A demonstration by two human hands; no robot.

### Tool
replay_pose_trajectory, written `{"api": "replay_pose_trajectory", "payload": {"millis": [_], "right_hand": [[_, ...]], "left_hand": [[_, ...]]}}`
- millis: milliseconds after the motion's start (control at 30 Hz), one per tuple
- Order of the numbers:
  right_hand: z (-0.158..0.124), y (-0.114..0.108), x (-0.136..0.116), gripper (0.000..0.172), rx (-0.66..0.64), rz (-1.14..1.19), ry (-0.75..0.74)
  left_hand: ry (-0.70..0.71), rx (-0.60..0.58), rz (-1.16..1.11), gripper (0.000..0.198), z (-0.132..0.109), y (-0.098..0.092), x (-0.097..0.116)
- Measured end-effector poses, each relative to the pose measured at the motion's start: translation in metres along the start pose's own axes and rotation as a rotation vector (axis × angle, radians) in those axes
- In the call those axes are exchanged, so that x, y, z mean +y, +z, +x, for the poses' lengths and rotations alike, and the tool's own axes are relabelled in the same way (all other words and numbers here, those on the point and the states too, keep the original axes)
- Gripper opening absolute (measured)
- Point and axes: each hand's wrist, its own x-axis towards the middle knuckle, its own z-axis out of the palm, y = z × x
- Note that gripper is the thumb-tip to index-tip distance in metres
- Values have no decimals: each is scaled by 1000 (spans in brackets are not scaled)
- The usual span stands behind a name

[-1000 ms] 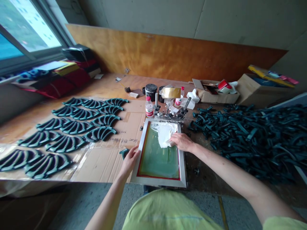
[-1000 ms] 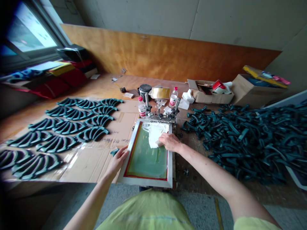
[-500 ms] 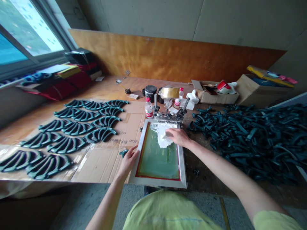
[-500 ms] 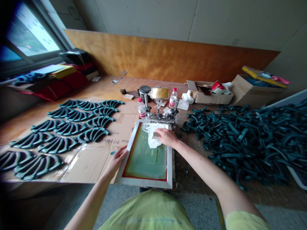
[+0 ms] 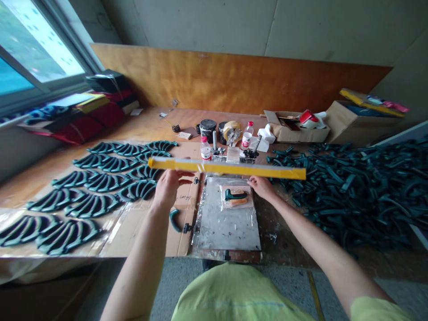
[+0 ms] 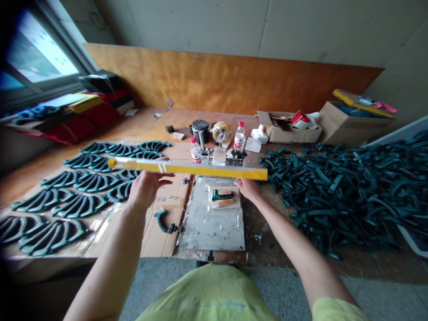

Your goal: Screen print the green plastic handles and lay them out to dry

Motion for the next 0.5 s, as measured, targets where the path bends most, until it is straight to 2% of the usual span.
{"api": "replay_pose_trajectory", "payload": {"millis": [100, 167, 200, 267, 333, 367, 433, 500], "right_hand": [[-23, 28, -14, 35, -127, -9, -114], [-29, 34, -26, 33, -174, -34, -159], [-32, 33, -33, 27, -172, -39, -163], [-40, 31, -52, 18, -119, -20, -166], [-54, 32, -77, 16, -36, -3, -228], [-63, 34, -89, 16, -12, -3, -296], [-79, 42, -106, 19, -40, -10, -507], [-88, 46, -99, 24, -104, -9, -660]], "left_hand": [[24, 13, 8, 65, 16, 12, 9], [45, 102, -14, 64, 11, 17, 1], [6, 119, -7, 64, 2, 19, -9], [-225, 25, 56, 67, -27, 26, -38], [-618, -243, 134, 69, -64, 36, -72], [-704, -281, 97, 67, -81, 40, -88], [-773, -268, -6, 55, -109, 43, -115], [-767, -172, -21, 46, -120, 31, -133]]}}
